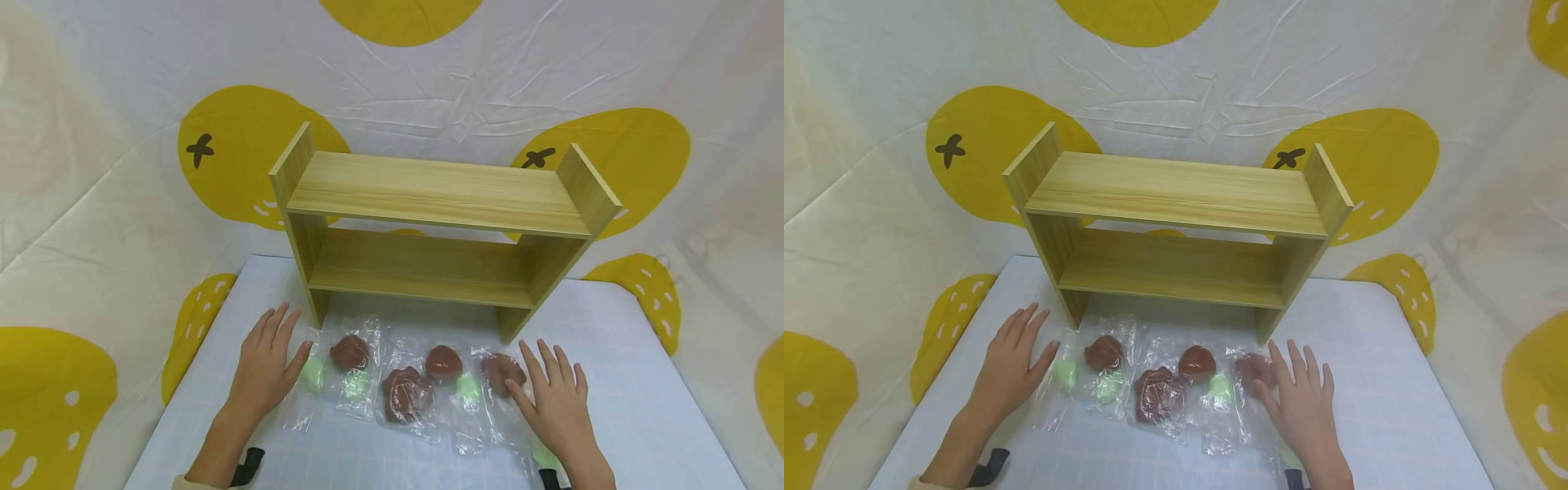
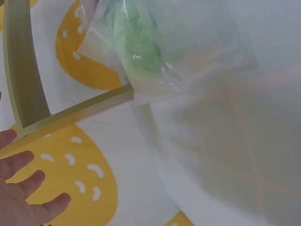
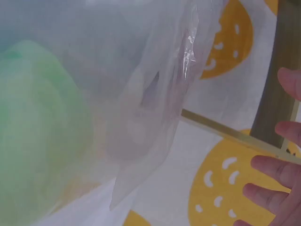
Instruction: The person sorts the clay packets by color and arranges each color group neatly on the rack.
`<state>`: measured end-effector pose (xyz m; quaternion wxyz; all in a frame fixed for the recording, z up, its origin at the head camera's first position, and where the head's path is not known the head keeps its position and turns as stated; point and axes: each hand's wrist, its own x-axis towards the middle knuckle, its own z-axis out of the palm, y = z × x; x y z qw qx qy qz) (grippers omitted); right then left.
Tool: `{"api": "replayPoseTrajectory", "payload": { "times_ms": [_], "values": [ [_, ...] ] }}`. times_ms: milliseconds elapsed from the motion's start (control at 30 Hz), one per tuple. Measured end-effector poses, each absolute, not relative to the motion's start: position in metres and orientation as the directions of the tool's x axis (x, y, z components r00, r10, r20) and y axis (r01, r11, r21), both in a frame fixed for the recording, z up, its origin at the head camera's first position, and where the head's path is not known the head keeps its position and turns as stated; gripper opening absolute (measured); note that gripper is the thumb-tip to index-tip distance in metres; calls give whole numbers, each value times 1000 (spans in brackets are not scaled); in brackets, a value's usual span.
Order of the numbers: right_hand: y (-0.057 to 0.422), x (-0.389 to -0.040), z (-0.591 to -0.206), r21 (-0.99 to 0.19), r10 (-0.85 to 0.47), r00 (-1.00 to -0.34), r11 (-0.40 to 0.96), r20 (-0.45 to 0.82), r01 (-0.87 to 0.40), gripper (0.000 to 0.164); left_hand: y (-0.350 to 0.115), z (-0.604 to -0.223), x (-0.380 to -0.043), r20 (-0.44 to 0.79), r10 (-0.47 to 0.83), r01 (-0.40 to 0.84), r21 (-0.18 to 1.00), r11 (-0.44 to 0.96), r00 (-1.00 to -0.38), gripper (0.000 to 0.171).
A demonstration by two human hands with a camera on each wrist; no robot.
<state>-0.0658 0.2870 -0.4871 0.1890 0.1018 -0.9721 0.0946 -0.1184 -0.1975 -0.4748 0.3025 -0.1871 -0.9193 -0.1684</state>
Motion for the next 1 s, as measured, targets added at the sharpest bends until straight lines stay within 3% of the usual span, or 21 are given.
{"api": "replayPoseTrajectory", "payload": {
  "times_ms": [200,567,767,1000],
  "values": [
    [288,-66,-484,-139,-163,-902,962,399,-236,77,-198,-466,-121,633,233,473,240,848,-739,64],
    [287,-64,-479,-160,-145,-901,961,409,-227,76,-200,-436,-125,544,158,408,376,832,-824,63],
    [289,-63,-477,-187,-145,-887,951,438,-247,74,-204,-408,-131,544,119,412,457,788,-831,62],
    [293,-65,-480,-200,-153,-859,939,488,-281,74,-211,-376,-144,599,95,470,511,720,-795,61]
  ]
}}
